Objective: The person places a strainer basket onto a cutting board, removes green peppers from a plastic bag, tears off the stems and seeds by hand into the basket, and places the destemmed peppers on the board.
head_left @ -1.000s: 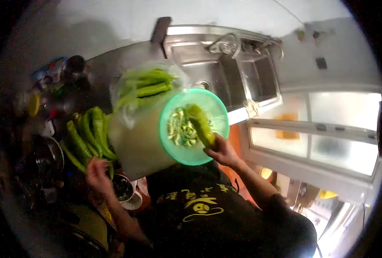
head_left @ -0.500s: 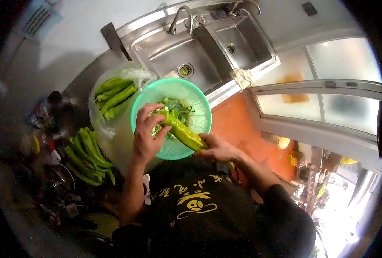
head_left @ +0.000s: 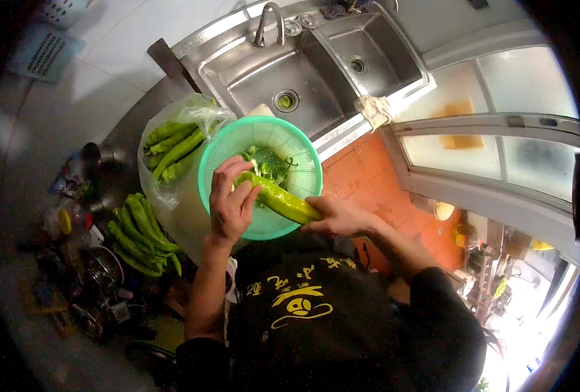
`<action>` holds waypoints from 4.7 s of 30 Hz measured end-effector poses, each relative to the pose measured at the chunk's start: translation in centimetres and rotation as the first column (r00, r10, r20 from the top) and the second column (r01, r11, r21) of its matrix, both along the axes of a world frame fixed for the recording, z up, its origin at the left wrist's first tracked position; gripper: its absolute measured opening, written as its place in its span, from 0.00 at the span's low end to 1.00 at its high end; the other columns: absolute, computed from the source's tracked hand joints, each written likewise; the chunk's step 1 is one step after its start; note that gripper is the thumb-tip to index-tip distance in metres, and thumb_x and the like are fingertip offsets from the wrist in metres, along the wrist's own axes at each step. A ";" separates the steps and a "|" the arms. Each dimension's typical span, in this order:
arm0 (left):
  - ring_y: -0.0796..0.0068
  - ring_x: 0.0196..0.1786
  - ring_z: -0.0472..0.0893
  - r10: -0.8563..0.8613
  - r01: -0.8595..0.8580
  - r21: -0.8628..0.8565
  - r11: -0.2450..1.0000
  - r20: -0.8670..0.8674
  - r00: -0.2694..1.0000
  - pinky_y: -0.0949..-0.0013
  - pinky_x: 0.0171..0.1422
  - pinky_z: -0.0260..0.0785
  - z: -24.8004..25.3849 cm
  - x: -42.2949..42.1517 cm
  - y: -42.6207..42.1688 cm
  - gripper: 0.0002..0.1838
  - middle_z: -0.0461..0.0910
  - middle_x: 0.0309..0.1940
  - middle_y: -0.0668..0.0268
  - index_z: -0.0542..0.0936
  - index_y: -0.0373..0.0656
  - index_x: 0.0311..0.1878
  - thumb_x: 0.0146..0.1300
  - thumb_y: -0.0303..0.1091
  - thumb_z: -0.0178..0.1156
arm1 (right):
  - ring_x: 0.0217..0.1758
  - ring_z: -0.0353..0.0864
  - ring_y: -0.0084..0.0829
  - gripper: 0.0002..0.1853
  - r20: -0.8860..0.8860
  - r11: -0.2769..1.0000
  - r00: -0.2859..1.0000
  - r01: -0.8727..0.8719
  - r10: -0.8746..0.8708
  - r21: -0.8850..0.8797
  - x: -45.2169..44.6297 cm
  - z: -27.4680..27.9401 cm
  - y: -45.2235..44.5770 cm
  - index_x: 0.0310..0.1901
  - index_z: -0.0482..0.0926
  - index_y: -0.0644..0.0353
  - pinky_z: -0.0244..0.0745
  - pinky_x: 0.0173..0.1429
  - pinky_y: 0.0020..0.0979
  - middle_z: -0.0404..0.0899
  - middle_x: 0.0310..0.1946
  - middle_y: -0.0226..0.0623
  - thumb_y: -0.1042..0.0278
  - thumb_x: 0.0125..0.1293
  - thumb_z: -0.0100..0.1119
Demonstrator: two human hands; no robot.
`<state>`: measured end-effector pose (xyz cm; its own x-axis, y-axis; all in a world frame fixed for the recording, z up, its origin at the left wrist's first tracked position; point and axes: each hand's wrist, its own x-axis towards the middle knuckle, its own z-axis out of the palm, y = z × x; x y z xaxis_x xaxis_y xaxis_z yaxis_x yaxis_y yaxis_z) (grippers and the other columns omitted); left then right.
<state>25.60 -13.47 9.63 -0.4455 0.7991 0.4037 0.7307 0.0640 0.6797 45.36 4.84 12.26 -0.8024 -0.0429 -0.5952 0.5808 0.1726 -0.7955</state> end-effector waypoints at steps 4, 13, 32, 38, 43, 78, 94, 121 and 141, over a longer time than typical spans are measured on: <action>0.48 0.64 0.74 0.028 -0.024 0.073 0.997 -0.046 0.999 0.50 0.67 0.68 0.1 0.2 -0.4 0.11 0.78 0.57 0.56 0.77 0.35 0.32 0.55 0.27 0.72 | 0.36 0.83 0.48 0.23 -0.113 0.981 0.989 -0.070 0.092 0.180 0.6 -0.9 0.2 0.49 0.76 0.67 0.75 0.40 0.45 0.81 0.32 0.53 0.59 0.61 0.70; 0.45 0.67 0.71 0.176 -0.182 0.059 0.982 0.091 0.980 0.48 0.71 0.63 1.0 1.1 -0.9 0.16 0.79 0.58 0.57 0.76 0.38 0.31 0.55 0.35 0.75 | 0.34 0.84 0.48 0.23 -0.147 0.955 0.974 -0.126 0.170 0.270 -0.3 1.1 0.2 0.52 0.76 0.66 0.77 0.41 0.47 0.81 0.32 0.51 0.57 0.62 0.69; 0.45 0.69 0.68 0.113 -0.113 -0.008 0.994 -0.002 0.994 0.46 0.73 0.61 0.7 0.6 -4.0 0.12 0.75 0.62 0.55 0.79 0.40 0.38 0.56 0.31 0.73 | 0.33 0.83 0.33 0.20 0.036 0.987 0.989 -0.142 0.144 -0.072 -1.8 1.2 -0.6 0.50 0.76 0.66 0.77 0.35 0.37 0.80 0.33 0.41 0.62 0.63 0.67; 0.42 0.74 0.62 0.101 -0.095 -0.148 0.984 0.030 0.994 0.43 0.75 0.57 0.5 0.9 -4.4 0.17 0.69 0.68 0.52 0.79 0.40 0.40 0.52 0.33 0.76 | 0.36 0.83 0.53 0.21 -0.054 0.937 0.974 -0.196 0.221 0.287 -2.1 1.9 -0.7 0.43 0.76 0.66 0.76 0.41 0.48 0.81 0.32 0.54 0.56 0.60 0.68; 0.41 0.76 0.59 0.071 -0.051 -0.211 0.976 0.089 0.994 0.44 0.78 0.54 0.2 1.0 -3.9 0.18 0.65 0.72 0.52 0.79 0.39 0.40 0.50 0.31 0.77 | 0.39 0.83 0.56 0.22 -0.005 0.891 0.965 -0.241 0.263 0.384 -1.6 1.4 -0.6 0.45 0.76 0.65 0.77 0.45 0.51 0.82 0.34 0.56 0.55 0.59 0.68; 0.67 0.51 0.82 0.395 -0.096 -0.428 0.898 0.693 0.604 0.67 0.55 0.75 -6.8 2.0 -1.0 0.13 0.80 0.51 0.56 0.84 0.31 0.47 0.62 0.28 0.68 | 0.36 0.83 0.57 0.20 -0.046 0.829 0.938 -0.278 0.342 0.486 -1.4 -1.8 1.4 0.42 0.74 0.64 0.78 0.41 0.53 0.82 0.30 0.52 0.57 0.58 0.67; 0.57 0.59 0.78 0.048 0.505 -0.416 0.756 0.804 0.592 0.59 0.66 0.70 -5.0 -1.3 -2.3 0.17 0.80 0.49 0.56 0.82 0.35 0.55 0.65 0.32 0.65 | 0.32 0.83 0.57 0.20 -0.049 0.764 0.922 -0.287 0.384 0.577 -0.3 -2.7 2.3 0.42 0.73 0.61 0.77 0.37 0.53 0.81 0.26 0.50 0.57 0.56 0.70; 0.54 0.51 0.81 -0.284 0.584 -0.315 0.748 0.643 0.711 0.59 0.57 0.74 -4.8 -2.0 -3.8 0.11 0.77 0.51 0.52 0.84 0.37 0.47 0.64 0.32 0.67 | 0.32 0.82 0.57 0.20 -0.091 0.748 0.886 -0.324 0.454 0.580 -0.8 -2.3 3.4 0.41 0.73 0.61 0.77 0.36 0.52 0.80 0.27 0.49 0.61 0.53 0.71; 0.62 0.63 0.75 -0.081 0.247 -0.079 0.966 0.814 0.576 0.62 0.67 0.66 -3.8 -1.2 -6.1 0.06 0.71 0.65 0.60 0.77 0.36 0.40 0.71 0.30 0.57 | 0.29 0.83 0.55 0.14 0.110 0.543 0.887 -0.368 0.449 0.755 -0.5 -2.6 3.8 0.39 0.74 0.59 0.78 0.32 0.51 0.81 0.26 0.48 0.63 0.56 0.66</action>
